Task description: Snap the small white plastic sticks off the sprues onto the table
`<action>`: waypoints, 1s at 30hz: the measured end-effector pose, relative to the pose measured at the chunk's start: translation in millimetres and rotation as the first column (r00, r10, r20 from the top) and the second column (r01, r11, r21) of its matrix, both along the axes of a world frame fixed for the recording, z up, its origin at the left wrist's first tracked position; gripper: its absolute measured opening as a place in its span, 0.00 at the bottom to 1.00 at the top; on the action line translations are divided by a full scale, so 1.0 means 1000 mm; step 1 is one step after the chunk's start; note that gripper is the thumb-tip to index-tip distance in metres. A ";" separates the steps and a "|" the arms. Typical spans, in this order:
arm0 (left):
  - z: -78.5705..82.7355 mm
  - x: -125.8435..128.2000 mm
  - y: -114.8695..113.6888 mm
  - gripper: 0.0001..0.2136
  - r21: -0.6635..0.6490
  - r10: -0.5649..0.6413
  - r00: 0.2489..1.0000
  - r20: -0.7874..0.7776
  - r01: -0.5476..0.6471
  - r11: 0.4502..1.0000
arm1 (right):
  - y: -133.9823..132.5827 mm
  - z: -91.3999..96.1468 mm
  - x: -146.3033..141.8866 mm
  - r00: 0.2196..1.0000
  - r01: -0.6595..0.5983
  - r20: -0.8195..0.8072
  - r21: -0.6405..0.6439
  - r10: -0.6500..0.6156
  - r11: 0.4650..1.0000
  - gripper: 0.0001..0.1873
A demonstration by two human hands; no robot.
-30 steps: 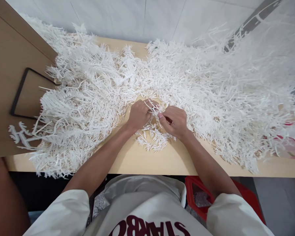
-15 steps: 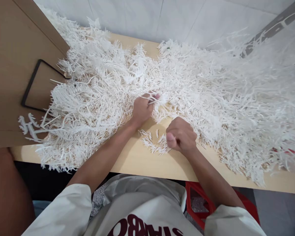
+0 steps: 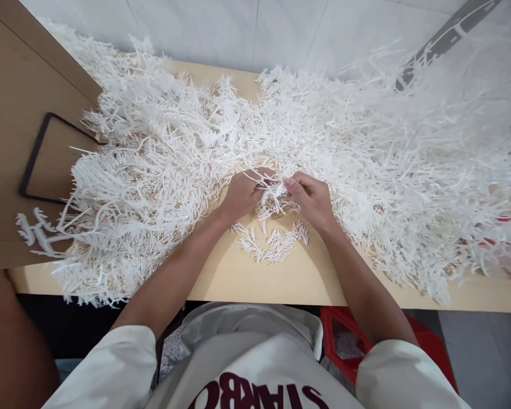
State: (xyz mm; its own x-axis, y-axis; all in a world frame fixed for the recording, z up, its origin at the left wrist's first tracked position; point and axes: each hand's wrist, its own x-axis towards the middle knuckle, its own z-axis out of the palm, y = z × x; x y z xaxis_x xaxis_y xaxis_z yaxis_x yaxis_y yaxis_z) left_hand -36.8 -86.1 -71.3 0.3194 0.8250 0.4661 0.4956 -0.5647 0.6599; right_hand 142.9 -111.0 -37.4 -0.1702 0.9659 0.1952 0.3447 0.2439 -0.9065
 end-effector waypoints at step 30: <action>0.008 -0.002 -0.007 0.15 0.320 0.061 0.982 -0.177 -0.001 0.947 | -0.001 -0.001 -0.003 0.996 -0.084 -0.031 0.002 0.084 0.996 0.16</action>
State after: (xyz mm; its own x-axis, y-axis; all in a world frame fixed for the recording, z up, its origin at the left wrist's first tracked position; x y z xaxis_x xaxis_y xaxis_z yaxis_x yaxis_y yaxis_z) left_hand -38.5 -93.0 -63.7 0.3999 0.6544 0.6417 0.6111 -0.7122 0.3455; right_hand 139.6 -111.9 -38.7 -0.2448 0.9482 0.2022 0.2942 0.2714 -0.9164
